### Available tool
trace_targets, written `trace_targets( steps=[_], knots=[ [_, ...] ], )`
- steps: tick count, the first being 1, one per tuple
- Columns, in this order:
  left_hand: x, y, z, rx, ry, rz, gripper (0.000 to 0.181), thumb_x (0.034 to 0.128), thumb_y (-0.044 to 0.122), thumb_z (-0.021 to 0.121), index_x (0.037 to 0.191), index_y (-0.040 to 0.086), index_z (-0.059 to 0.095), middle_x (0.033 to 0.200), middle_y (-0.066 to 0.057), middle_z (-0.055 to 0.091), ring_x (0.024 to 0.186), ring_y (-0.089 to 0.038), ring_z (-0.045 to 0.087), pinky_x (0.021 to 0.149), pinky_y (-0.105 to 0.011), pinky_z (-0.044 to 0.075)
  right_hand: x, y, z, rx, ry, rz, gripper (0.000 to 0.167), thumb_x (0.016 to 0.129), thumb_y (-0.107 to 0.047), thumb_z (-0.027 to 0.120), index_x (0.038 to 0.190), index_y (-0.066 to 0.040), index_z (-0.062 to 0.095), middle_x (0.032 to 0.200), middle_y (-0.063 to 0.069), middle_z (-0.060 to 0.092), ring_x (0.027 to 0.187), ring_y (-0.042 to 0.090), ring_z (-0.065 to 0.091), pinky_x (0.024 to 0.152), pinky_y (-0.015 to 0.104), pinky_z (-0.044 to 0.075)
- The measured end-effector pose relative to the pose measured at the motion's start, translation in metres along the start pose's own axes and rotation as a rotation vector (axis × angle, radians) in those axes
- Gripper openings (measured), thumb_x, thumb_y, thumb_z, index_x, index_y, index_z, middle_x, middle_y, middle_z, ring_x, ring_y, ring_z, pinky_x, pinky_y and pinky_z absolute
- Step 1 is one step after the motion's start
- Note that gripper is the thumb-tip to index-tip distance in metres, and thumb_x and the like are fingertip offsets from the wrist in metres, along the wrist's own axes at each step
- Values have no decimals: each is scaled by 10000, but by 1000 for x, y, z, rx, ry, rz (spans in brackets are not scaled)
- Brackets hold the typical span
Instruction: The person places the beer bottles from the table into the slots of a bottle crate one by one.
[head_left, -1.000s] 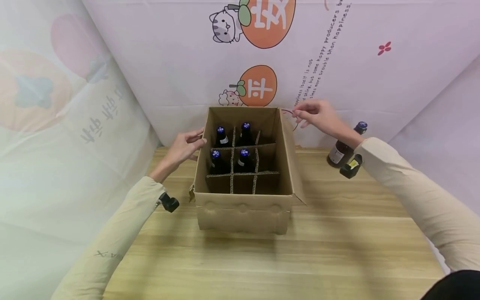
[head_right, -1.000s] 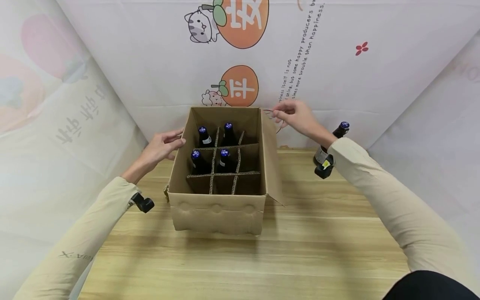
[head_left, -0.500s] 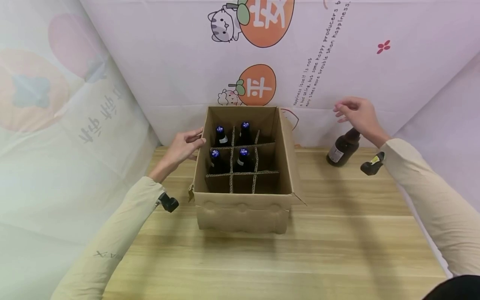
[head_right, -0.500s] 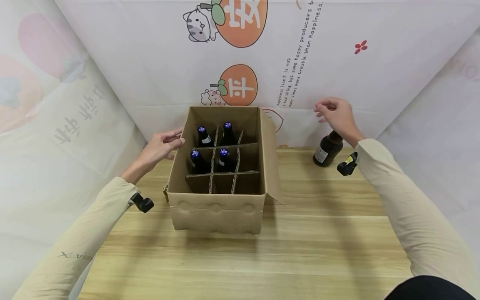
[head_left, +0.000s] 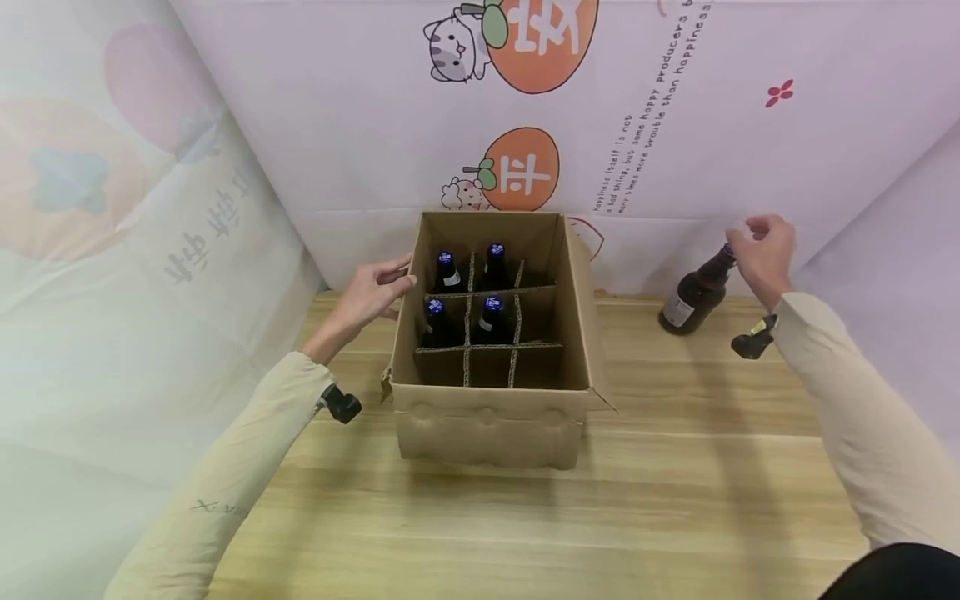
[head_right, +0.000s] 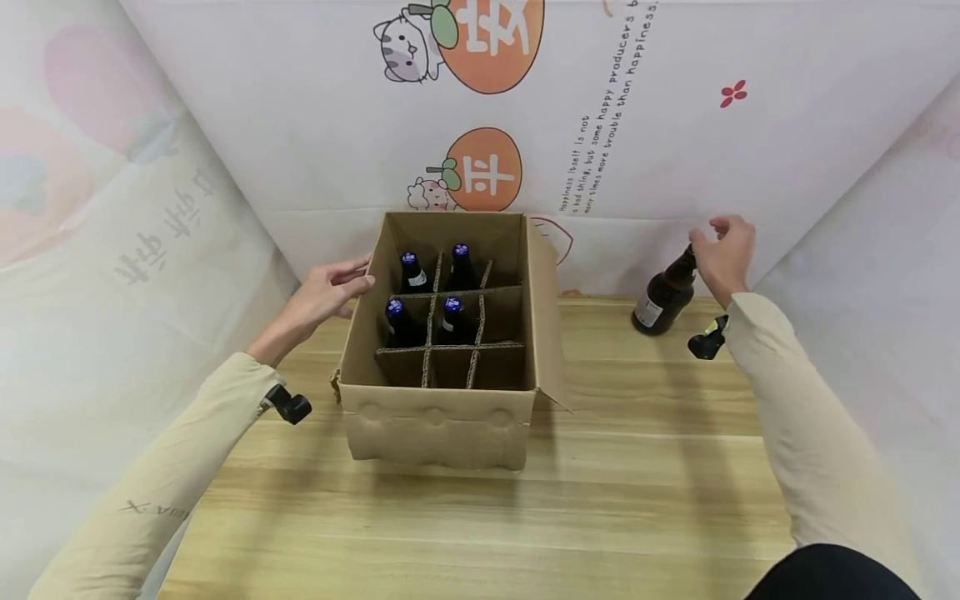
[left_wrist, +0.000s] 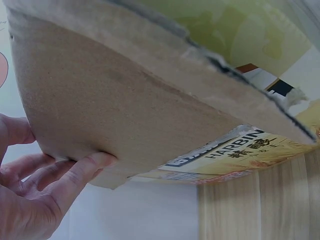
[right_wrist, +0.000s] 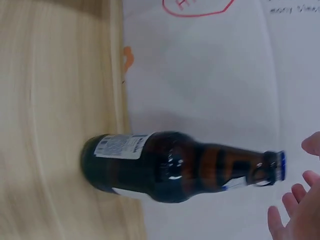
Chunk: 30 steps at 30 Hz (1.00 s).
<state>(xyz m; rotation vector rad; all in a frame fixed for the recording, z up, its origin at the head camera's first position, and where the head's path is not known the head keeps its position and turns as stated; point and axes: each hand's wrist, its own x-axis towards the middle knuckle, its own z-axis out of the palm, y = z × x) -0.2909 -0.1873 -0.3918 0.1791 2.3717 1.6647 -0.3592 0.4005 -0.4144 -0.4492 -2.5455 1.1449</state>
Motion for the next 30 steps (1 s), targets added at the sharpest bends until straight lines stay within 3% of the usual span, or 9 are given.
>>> trace_targets(
  steps=[2,4,7,11,16,22,25,30],
  knots=[
    [1,0,1,-6,-4,0,587,1062,186,586,1611,105,393,1574,-216,486,1373,-399,567,802,-379,679,-1,8,1,-14,-11,21,652,1019,-386,577,1481,63,473,1367,113,507,1223,239,488,1035,264,450],
    [1,1,1,-7,-8,1,589,1062,186,585,1612,105,390,1572,-217,489,1375,-402,565,804,-382,678,-3,15,3,-16,-43,40,709,1025,-431,578,1512,64,435,1411,159,494,1251,269,483,1048,277,465],
    [1,1,1,-9,-8,1,590,1064,182,583,1613,104,384,1574,-218,485,1378,-406,560,801,-375,678,-7,26,9,-10,-69,42,733,1021,-461,605,1506,60,432,1382,158,522,1173,189,519,1044,269,492],
    [1,2,2,-9,-5,1,587,1065,186,586,1612,108,388,1571,-212,493,1375,-401,565,815,-388,677,-12,38,20,-3,-23,23,636,1019,-407,642,1423,66,510,1263,108,575,993,20,488,1007,239,479],
    [0,2,3,-19,-4,-1,587,1064,182,586,1611,102,389,1574,-211,489,1375,-394,566,818,-399,677,-15,47,27,30,46,41,500,1015,-389,661,1317,6,602,1095,-47,584,897,-63,467,972,204,468],
    [-1,0,3,-29,6,-2,584,1062,175,588,1607,94,394,1575,-212,487,1370,-391,572,790,-373,680,-14,48,29,82,68,43,290,997,-371,701,1148,-127,660,898,-255,542,853,-87,502,912,160,494],
    [-1,0,3,-27,4,0,587,1062,168,586,1609,95,388,1573,-218,486,1369,-401,570,759,-330,678,-14,49,29,86,71,22,262,993,-349,710,1095,-112,670,780,-346,498,808,-102,505,820,118,460],
    [-1,0,2,-24,3,-7,587,1063,177,584,1610,97,385,1579,-216,479,1369,-400,571,729,-286,671,-12,45,29,90,98,-44,317,975,-281,730,1040,27,695,636,-413,476,735,-104,503,723,104,419]
  ],
)
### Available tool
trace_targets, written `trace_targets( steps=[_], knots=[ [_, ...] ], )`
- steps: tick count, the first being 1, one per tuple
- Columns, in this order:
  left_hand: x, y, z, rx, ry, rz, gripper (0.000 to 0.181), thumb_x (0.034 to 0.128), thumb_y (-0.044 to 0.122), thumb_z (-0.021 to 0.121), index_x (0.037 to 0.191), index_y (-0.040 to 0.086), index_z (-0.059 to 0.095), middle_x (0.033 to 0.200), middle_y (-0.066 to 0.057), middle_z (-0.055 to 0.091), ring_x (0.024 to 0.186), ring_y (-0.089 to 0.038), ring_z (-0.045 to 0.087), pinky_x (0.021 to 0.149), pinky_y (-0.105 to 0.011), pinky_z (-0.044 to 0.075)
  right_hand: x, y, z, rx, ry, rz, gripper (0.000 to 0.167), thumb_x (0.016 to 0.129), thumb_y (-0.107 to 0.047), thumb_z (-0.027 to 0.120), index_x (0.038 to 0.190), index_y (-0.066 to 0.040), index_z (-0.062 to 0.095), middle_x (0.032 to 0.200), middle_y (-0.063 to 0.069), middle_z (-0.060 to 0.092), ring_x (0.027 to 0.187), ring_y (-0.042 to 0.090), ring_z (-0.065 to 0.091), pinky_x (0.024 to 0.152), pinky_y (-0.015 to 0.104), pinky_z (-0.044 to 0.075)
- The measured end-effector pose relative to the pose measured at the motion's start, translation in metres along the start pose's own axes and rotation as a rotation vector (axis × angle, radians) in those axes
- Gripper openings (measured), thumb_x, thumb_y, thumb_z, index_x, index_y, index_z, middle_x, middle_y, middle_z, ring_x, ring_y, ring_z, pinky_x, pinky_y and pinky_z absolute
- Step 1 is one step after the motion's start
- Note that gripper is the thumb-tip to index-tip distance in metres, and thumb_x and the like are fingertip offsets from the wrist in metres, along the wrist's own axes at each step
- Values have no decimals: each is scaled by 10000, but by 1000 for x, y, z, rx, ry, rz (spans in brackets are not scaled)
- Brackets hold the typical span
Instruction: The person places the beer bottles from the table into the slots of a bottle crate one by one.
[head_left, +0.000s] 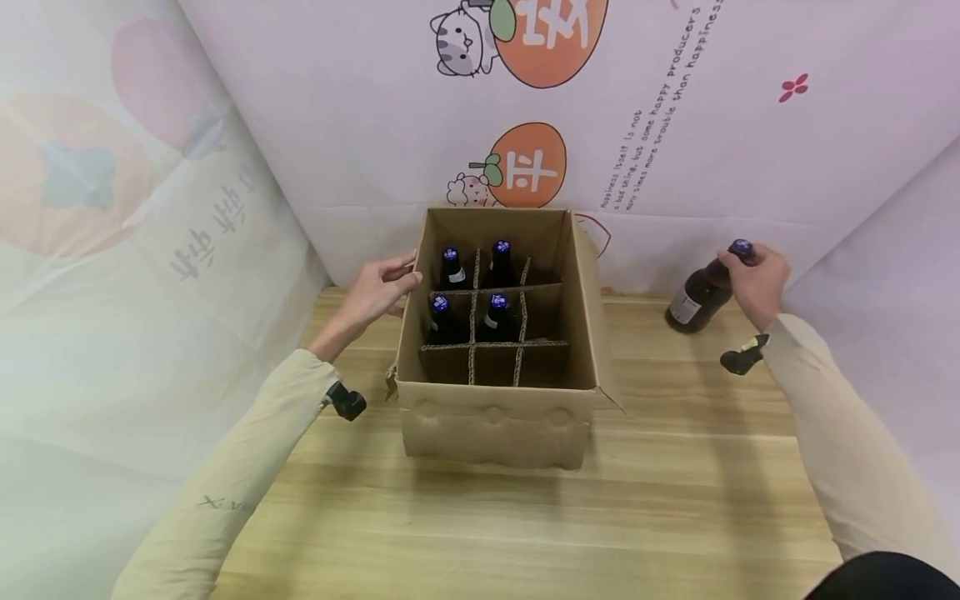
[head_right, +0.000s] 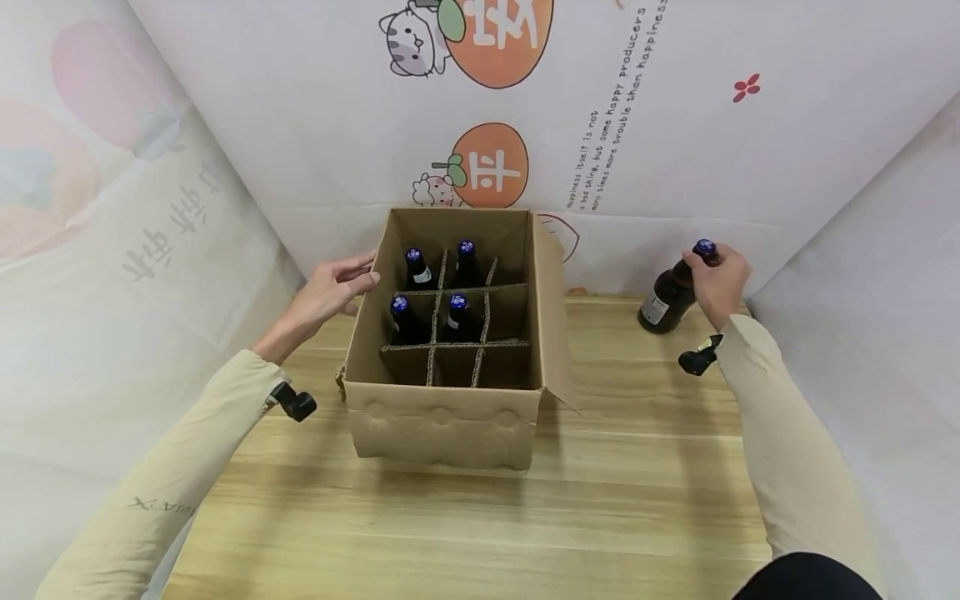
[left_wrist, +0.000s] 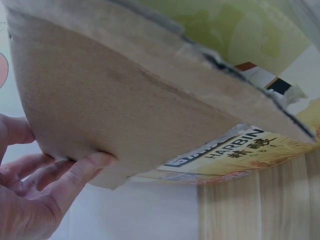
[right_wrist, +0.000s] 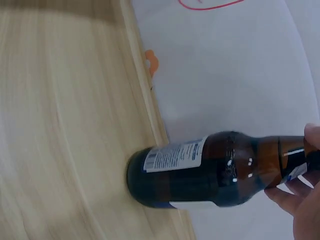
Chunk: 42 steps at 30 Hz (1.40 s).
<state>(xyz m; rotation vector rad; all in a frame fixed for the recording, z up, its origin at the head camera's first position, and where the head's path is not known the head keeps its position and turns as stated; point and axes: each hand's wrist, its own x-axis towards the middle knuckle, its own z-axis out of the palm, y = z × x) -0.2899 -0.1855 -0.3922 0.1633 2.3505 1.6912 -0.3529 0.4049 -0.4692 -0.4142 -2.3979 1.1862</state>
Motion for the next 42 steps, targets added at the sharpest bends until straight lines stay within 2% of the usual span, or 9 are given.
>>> trace_targets(
  steps=[7,11,14,18,21,28,31,37,42],
  knots=[
    [1,4,4,11,-7,17,586,1059,180,592,1605,98,396,1559,-217,505,1345,-407,589,704,-280,668,-2,-2,-4,-15,58,0,302,953,-245,742,993,53,715,559,-415,456,709,-86,476,771,101,374],
    [1,4,5,12,-11,23,588,1060,180,586,1607,93,390,1564,-218,498,1357,-407,580,709,-277,668,-7,-11,-8,-15,93,-3,230,932,-259,762,868,-42,723,528,-402,457,687,-54,470,757,113,361],
    [0,3,4,10,-7,24,589,1060,171,581,1609,86,383,1563,-225,496,1361,-412,574,707,-271,667,-10,-28,-13,-8,72,-22,224,931,-297,770,780,-153,688,530,-389,485,649,-60,494,720,120,383],
    [-1,2,2,10,-1,26,591,1061,167,579,1610,79,379,1561,-234,493,1365,-420,569,721,-288,671,-16,-65,-24,43,37,-53,206,928,-304,788,749,-264,693,573,-363,555,606,-100,549,655,75,446],
    [-2,2,1,16,1,26,590,1063,171,580,1610,83,378,1569,-231,484,1369,-416,567,749,-325,677,-24,-103,-37,136,8,-48,181,911,-272,820,756,-301,732,609,-300,624,596,-76,588,595,58,486],
    [-3,2,-2,31,9,19,582,1064,180,582,1606,93,392,1583,-226,470,1373,-403,566,767,-317,675,-42,-199,-61,414,-132,-64,68,874,-128,858,862,-170,806,746,-131,755,684,14,722,615,122,603],
    [-4,2,-4,29,5,24,586,1062,174,579,1608,85,385,1578,-234,472,1375,-412,561,782,-340,677,-43,-232,-66,547,-229,-29,115,839,-76,884,925,-107,814,819,-57,786,723,76,758,642,182,630],
    [-3,2,-5,23,4,27,582,1064,165,578,1605,77,386,1581,-231,466,1376,-415,559,755,-340,679,-40,-276,-59,705,-368,26,291,780,-29,923,1044,-28,801,935,50,796,796,171,774,695,265,655],
    [-2,0,-2,21,-1,26,576,1066,160,582,1602,75,386,1568,-234,480,1354,-418,577,743,-333,678,-44,-296,-46,699,-403,2,277,762,-18,930,1014,-17,815,904,51,802,802,159,764,682,285,661]
  ],
)
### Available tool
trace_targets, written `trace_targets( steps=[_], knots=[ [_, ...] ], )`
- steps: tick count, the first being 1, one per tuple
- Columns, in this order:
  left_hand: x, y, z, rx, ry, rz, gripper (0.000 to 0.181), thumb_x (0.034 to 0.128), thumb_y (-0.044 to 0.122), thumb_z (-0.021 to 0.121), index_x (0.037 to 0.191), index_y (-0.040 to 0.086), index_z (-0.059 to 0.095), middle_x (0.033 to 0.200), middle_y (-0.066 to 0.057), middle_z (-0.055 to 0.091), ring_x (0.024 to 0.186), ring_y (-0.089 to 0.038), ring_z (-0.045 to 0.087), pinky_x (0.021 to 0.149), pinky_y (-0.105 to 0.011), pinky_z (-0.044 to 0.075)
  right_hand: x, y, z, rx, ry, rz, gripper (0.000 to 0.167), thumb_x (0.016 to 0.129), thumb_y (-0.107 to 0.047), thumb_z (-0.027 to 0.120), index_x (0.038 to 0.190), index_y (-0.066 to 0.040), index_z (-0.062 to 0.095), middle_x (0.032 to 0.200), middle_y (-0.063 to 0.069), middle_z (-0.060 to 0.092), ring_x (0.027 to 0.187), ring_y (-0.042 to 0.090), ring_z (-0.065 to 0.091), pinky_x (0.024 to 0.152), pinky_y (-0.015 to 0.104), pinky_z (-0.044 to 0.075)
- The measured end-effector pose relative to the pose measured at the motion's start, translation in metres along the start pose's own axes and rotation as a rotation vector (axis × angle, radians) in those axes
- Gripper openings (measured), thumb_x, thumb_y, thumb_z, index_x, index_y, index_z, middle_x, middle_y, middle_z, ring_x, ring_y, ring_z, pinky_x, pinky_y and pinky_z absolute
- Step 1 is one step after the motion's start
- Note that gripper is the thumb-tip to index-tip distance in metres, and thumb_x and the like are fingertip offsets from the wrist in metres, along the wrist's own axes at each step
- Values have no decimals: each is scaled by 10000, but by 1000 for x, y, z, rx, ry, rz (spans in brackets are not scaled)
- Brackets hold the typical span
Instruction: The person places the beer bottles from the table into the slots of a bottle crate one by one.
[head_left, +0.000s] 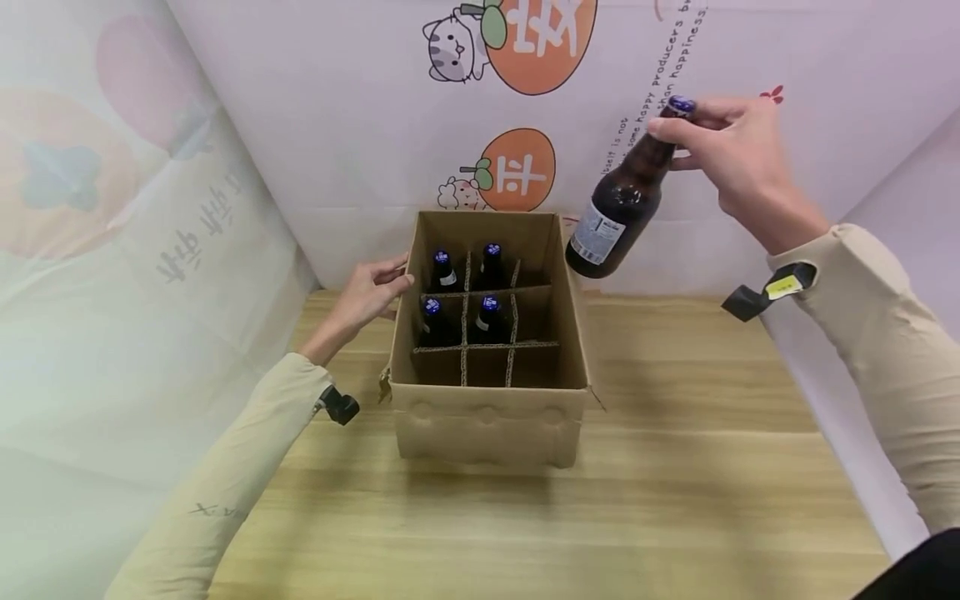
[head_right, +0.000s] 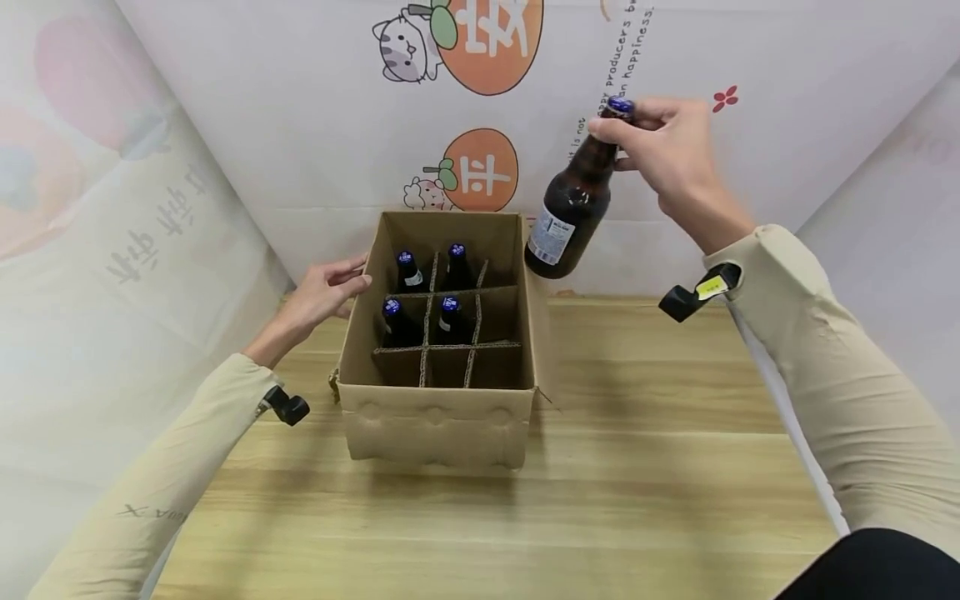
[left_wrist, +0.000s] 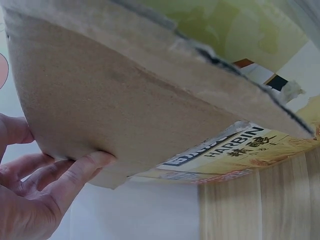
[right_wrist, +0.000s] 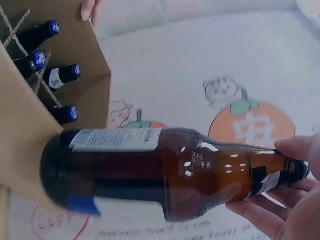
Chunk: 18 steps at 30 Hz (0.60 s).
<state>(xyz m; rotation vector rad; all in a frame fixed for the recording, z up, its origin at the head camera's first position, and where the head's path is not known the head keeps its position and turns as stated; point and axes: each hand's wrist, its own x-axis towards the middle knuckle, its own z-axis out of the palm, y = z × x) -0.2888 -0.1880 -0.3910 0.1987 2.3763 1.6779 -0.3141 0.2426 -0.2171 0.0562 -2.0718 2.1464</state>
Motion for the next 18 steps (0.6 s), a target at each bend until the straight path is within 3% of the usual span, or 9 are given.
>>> trace_targets(
  steps=[4,9,18],
  knots=[
    [0,-1,3,2,-15,1,581,1067,150,576,1604,59,370,1553,-247,490,1343,-431,583,711,-302,673,0,-4,5,4,-26,-53,236,774,-1,914,987,14,813,873,63,803,787,163,753,675,297,661],
    [-2,-2,4,12,-19,-5,581,1069,153,561,1607,58,363,1568,-247,471,1362,-431,566,743,-316,676,-6,-12,17,10,-79,-58,268,777,4,911,1022,33,807,897,84,792,825,179,739,699,312,667],
    [0,3,3,5,-4,-6,589,1065,171,572,1611,80,370,1600,-221,441,1381,-418,552,721,-272,667,-25,-15,65,-187,-231,-90,283,844,-110,892,1097,-19,805,977,68,800,909,216,758,773,300,668]
  ],
)
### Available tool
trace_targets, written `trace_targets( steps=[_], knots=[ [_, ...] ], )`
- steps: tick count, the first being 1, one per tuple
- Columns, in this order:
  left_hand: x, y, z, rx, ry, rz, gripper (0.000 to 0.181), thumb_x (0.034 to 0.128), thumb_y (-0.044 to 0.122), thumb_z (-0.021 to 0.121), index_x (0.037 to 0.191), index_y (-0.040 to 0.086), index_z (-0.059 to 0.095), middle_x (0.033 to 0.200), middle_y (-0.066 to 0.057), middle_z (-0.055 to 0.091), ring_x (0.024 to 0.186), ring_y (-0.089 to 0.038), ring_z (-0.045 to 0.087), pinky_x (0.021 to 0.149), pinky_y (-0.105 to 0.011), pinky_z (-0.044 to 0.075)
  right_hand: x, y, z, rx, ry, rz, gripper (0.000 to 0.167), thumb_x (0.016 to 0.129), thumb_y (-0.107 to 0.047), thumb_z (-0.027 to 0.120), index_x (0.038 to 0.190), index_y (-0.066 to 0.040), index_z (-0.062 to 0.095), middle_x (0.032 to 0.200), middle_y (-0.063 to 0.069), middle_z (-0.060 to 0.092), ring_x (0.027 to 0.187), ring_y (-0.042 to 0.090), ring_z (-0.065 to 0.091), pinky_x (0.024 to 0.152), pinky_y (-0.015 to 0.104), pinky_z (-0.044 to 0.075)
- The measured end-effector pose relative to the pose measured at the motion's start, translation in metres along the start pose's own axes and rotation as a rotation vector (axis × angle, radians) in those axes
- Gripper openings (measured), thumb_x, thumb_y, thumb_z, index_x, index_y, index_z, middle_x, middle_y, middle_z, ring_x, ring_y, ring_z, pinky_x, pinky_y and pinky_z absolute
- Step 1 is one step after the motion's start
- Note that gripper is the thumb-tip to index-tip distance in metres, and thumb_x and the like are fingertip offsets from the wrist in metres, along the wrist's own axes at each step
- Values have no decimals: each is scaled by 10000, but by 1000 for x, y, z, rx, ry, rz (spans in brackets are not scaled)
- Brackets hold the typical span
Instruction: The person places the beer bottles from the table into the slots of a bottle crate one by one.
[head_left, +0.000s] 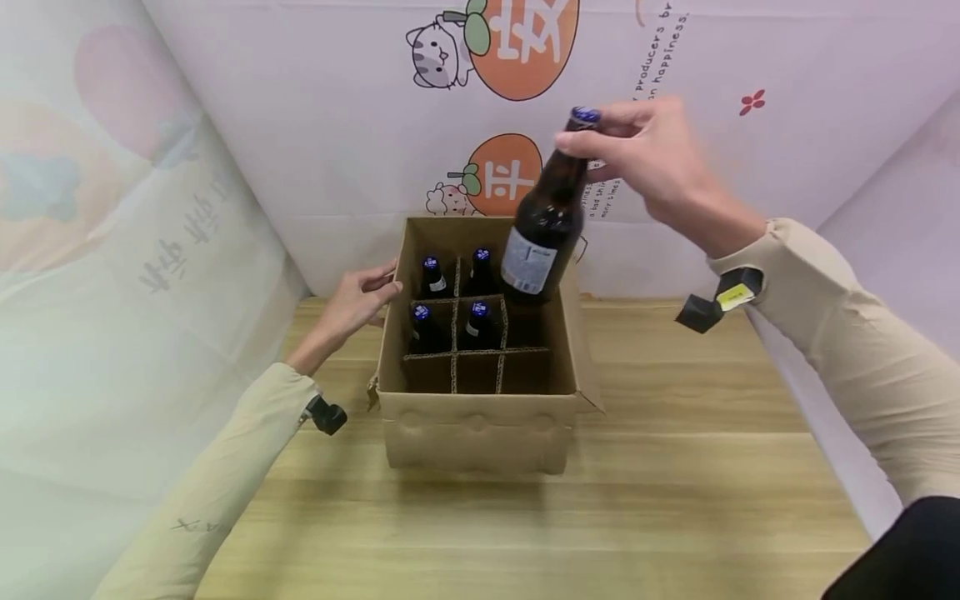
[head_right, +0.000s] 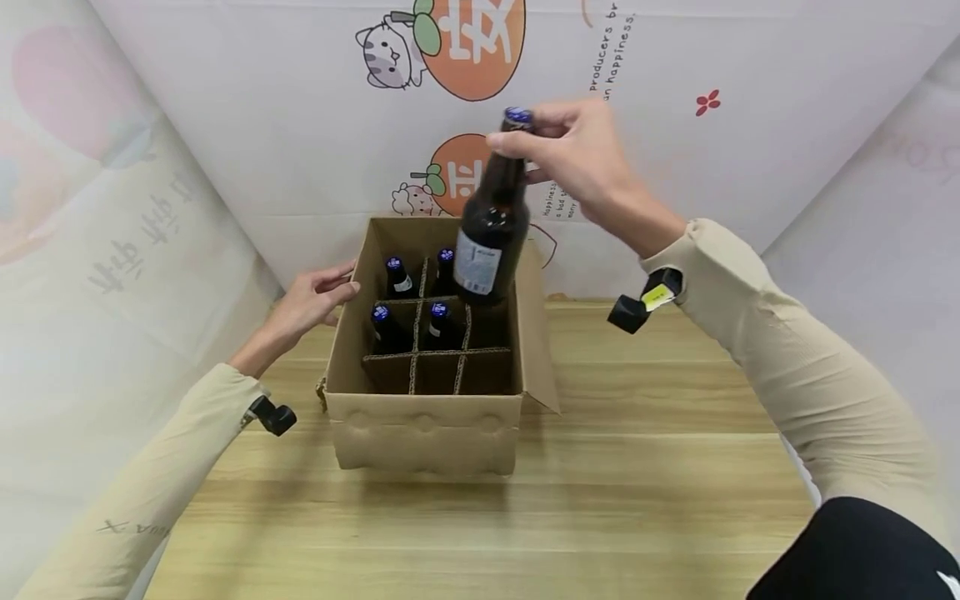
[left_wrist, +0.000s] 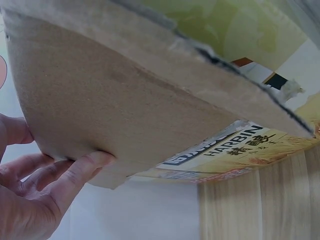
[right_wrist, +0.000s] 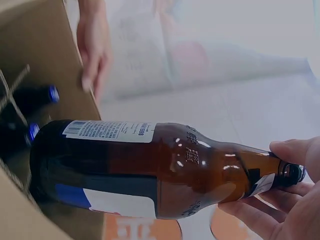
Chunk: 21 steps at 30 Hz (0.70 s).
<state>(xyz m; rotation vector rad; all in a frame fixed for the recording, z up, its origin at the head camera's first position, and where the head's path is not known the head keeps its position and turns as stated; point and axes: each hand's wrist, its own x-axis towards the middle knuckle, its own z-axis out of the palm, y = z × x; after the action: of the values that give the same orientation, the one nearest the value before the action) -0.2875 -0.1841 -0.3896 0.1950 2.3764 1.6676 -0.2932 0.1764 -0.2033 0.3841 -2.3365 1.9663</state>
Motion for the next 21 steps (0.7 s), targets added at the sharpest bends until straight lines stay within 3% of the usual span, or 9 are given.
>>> trace_targets(
  steps=[6,12,17,21],
  knots=[
    [0,-1,1,-1,2,10,587,1067,170,573,1610,71,372,1610,-213,428,1389,-415,546,682,-229,653,-12,4,43,-120,-178,-28,281,908,-211,842,1125,-38,800,1037,97,787,960,256,722,811,342,670],
    [-1,-1,0,-5,2,13,592,1071,178,573,1616,83,361,1623,-197,409,1402,-410,534,676,-219,648,-25,8,85,-143,-311,-4,286,905,-220,844,1137,-59,802,1033,114,778,957,243,740,836,385,677],
    [0,-2,0,-3,3,31,580,1066,191,586,1605,90,396,1598,-202,446,1382,-404,554,653,-217,643,-32,18,110,-161,-393,-20,223,905,-232,842,1083,-100,813,921,80,791,816,218,734,787,353,672],
    [1,-3,0,-19,-2,39,569,1064,166,587,1597,83,406,1565,-216,483,1358,-412,570,660,-236,649,-35,33,126,-210,-449,-69,155,916,-252,832,1011,-129,819,831,40,771,715,163,666,655,278,603]
  ],
)
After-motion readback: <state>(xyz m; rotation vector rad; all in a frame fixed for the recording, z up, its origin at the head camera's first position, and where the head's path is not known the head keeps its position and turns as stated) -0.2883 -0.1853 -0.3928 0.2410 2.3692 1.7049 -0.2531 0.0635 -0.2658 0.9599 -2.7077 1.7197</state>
